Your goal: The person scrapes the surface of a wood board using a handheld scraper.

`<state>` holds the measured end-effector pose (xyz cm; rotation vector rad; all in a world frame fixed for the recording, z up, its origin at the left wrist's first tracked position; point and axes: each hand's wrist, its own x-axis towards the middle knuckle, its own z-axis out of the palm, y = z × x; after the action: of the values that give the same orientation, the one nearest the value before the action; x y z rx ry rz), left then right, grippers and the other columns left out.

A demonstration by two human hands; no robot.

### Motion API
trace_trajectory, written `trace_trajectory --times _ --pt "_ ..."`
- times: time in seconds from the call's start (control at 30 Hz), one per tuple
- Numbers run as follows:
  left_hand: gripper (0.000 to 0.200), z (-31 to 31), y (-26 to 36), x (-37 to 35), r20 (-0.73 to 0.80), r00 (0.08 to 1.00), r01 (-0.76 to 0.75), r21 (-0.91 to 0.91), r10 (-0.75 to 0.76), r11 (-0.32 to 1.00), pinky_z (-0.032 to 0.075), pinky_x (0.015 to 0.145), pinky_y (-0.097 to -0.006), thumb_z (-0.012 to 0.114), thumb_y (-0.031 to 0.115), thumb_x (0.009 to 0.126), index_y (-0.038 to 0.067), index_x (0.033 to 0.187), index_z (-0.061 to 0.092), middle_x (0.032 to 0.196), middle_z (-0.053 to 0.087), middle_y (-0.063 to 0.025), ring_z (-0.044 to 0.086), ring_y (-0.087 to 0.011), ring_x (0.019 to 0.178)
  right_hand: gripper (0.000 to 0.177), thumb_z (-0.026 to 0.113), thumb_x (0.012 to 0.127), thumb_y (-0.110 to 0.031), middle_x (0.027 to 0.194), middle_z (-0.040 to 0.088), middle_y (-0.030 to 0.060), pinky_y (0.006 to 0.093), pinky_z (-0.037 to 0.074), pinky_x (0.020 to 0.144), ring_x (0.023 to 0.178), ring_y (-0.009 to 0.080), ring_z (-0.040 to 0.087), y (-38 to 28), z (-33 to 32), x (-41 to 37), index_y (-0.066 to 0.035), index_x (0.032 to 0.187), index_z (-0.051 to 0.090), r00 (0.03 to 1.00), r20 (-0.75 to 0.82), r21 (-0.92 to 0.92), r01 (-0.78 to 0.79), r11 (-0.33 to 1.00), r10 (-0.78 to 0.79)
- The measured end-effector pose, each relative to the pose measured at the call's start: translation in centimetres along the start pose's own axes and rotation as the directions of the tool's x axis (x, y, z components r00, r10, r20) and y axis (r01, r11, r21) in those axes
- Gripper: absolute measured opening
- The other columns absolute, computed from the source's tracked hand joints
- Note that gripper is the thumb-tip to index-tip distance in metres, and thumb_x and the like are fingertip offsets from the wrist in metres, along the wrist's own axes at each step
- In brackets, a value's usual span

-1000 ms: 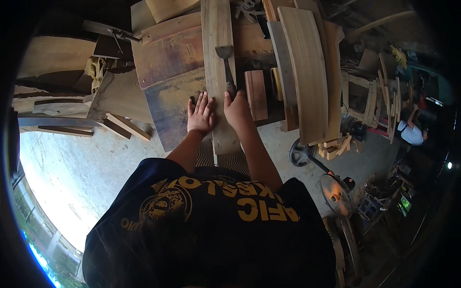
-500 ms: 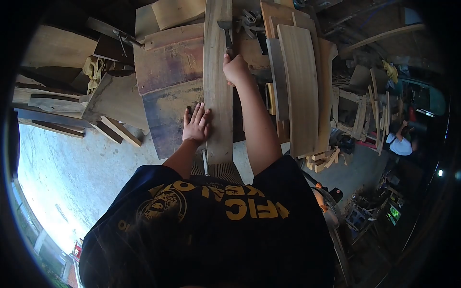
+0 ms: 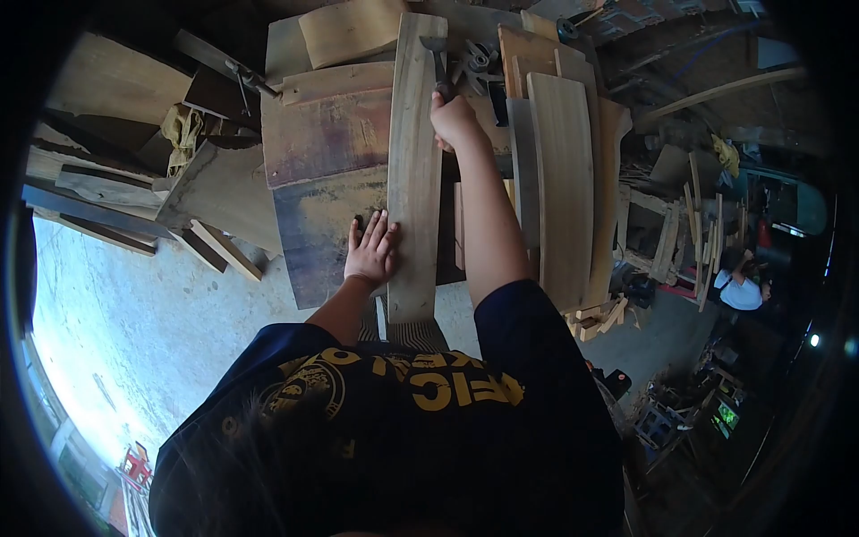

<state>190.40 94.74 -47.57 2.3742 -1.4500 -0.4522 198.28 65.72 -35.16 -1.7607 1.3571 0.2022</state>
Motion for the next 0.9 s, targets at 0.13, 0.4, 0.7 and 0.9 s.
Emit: trace_trajectory --times 0.13,0.4,0.7,0.9 --pt "0.053 0.1 -0.1 0.1 -0.012 1.000 -0.002 0.004 0.002 1.000 0.006 0.113 -0.0564 0.040 0.031 0.089 0.017 0.140 0.036 0.154 0.022 -0.0072 0.018 -0.0217 0.143 0.048 0.046 0.095 -0.043 0.056 0.056 0.0103 0.0332 0.047 0.040 0.044 0.0207 0.058 -2.2 -0.5 2.4 0.003 0.083 0.052 1.000 0.005 0.097 -0.010 0.995 0.010" --pt "0.054 -0.1 0.1 0.1 -0.022 1.000 -0.003 -0.023 0.002 1.000 0.008 0.113 -0.0564 0.041 0.029 0.088 0.017 0.140 0.036 0.152 0.025 -0.0089 0.020 -0.0230 0.142 0.047 0.047 0.095 -0.041 0.065 0.060 0.0144 0.0348 0.046 0.040 0.045 0.0219 0.059 1.7 1.9 -6.0 0.005 0.107 0.047 0.999 -0.012 0.032 -0.052 0.998 0.052" --pt "0.051 -0.1 -0.1 0.1 -0.019 1.000 0.004 -0.021 -0.005 1.000 0.008 0.113 -0.0563 0.040 0.031 0.090 0.017 0.139 0.038 0.152 0.026 -0.0076 0.021 -0.0218 0.142 0.050 0.045 0.095 -0.044 0.060 0.056 0.0090 0.0315 0.048 0.041 0.046 0.0180 0.056 -3.3 -0.9 1.9 0.004 0.085 0.052 0.999 0.030 0.057 -0.023 0.998 0.021" --pt "0.050 0.2 -0.2 0.2 -0.037 0.999 -0.001 -0.003 0.001 1.000 0.007 0.113 -0.0562 0.040 0.032 0.090 0.018 0.138 0.039 0.152 0.026 -0.0073 0.021 -0.0216 0.142 0.046 0.045 0.096 -0.042 0.062 0.058 0.0145 0.0350 0.049 0.043 0.047 0.0225 0.059 -0.5 0.6 -3.2 0.004 0.094 0.049 1.000 -0.020 -0.041 0.020 0.999 -0.021"
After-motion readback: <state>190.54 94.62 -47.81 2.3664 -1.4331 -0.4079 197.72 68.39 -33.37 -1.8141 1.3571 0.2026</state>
